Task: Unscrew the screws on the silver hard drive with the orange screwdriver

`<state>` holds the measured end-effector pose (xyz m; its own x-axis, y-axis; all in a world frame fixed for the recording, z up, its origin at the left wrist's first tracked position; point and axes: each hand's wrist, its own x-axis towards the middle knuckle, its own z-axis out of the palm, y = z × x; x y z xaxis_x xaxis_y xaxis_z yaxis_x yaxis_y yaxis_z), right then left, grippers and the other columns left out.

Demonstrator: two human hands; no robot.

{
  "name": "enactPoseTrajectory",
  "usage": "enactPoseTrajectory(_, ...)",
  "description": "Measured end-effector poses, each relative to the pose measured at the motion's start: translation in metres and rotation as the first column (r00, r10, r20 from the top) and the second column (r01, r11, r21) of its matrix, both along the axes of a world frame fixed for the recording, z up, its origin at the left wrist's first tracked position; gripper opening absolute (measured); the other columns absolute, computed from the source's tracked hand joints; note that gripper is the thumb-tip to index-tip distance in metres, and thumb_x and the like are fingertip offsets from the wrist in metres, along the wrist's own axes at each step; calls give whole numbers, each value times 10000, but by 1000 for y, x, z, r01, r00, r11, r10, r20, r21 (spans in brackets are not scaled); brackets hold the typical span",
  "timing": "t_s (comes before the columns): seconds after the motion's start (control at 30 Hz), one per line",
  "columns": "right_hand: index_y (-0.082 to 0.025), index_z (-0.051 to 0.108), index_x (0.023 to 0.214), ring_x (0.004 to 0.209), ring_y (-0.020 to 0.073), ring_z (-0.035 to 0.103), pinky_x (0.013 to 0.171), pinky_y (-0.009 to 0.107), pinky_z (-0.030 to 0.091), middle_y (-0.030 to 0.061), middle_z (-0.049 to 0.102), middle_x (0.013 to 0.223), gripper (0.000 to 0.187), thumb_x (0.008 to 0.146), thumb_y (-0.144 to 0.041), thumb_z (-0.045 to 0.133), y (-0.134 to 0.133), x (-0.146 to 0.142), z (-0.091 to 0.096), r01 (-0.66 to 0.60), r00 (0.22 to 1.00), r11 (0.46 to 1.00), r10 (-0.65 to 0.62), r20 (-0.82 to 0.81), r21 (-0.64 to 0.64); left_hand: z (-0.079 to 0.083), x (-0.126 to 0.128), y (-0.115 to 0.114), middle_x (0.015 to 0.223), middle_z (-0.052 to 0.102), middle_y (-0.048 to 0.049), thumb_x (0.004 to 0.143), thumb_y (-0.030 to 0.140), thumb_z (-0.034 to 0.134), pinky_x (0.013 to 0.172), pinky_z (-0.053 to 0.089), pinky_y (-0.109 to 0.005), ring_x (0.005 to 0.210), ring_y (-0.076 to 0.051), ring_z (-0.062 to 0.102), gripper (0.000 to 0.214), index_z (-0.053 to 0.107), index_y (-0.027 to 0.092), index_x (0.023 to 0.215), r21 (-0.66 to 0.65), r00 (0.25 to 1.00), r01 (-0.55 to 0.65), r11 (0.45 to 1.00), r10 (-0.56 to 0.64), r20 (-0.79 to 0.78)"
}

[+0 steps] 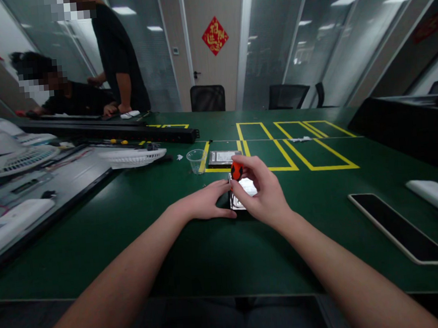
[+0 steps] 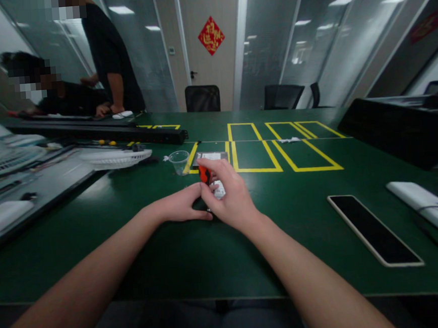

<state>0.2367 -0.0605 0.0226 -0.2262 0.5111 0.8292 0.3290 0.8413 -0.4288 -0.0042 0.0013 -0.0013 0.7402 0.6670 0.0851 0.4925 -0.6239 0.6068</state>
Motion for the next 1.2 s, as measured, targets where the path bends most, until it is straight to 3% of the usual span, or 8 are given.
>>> enactPoseTrajectory(0.17,-358,696,1708,1202,292,859,1056,508,780,96,822,1464,576,1167,-159,712,-1,0,-2,-38,999,999,38,-22,-16,-1,0,1,1932,700,-186,992,618,1091,1581,470,-669,1849,-504,622,958,717,268,1801,5,1000,13,1000,-13,7)
enactPoseTrajectory(0.37,-347,650,1751,1236,321,889,1094,558,772,111,829,1462,613,1168,-159,682,-1,0,-5,-44,999,998,43,-15,-37,-4,-1,2,1934,696,-200,999,631,1090,1577,468,-672,1854,-511,619,996,694,267,1837,24,1000,10,1000,-10,-7)
enactPoseTrajectory(0.67,-327,723,1642,1045,284,797,975,503,751,68,835,1299,497,1169,-213,827,-1,3,5,48,998,996,-50,28,74,-6,-2,3,1909,722,-179,998,603,1092,1553,497,-653,1814,-487,654,901,752,269,1763,14,1000,17,1000,-17,20)
enactPoseTrajectory(1.2,-369,698,1712,1136,294,850,1019,517,785,88,808,1391,568,1185,-157,702,0,-1,-3,-21,1000,1000,21,-23,3,-5,-1,1,1936,696,-194,1021,639,1071,1570,481,-686,1860,-505,611,964,700,263,1827,38,1000,22,999,-22,1)
